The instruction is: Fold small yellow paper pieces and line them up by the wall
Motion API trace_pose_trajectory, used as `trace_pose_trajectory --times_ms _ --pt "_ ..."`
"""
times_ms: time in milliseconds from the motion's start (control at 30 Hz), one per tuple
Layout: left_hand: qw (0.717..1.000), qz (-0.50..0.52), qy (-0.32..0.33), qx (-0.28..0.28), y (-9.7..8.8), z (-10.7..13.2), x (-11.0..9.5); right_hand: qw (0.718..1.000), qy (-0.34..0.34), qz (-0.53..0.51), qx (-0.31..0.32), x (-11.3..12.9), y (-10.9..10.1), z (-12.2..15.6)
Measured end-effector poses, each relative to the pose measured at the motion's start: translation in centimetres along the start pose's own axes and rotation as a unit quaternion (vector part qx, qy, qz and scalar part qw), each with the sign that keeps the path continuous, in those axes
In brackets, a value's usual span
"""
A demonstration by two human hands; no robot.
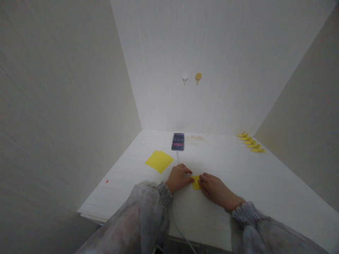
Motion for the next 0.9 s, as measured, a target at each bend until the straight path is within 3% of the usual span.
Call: trace_pose_trajectory --times_ms 333,600,900 --pt "0.996 0.052 -0.062 0.024 0.8 -0.6 1.4 0.999 0.029 -0.032 0.01 0.0 -0.5 0.2" --pt "0.993 0.074 -0.08 0.042 1.1 -1.1 2.0 1.0 0.015 0.013 -0.016 0.7 -0.4 0.6" --pt "0.994 0.046 -0.088 0.037 1.3 -1.0 1.9 0.999 0.044 0.02 -0.02 1.0 -0.4 0.4"
Point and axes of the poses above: each hand's wrist, its own z-axis away from the middle knuckle, its own y-axis out of the palm, x = y × z, the point moved 6 cm from there along -z, towards the middle knuckle, and after that the axes turned 14 degrees about y, right-handed, at the moved point
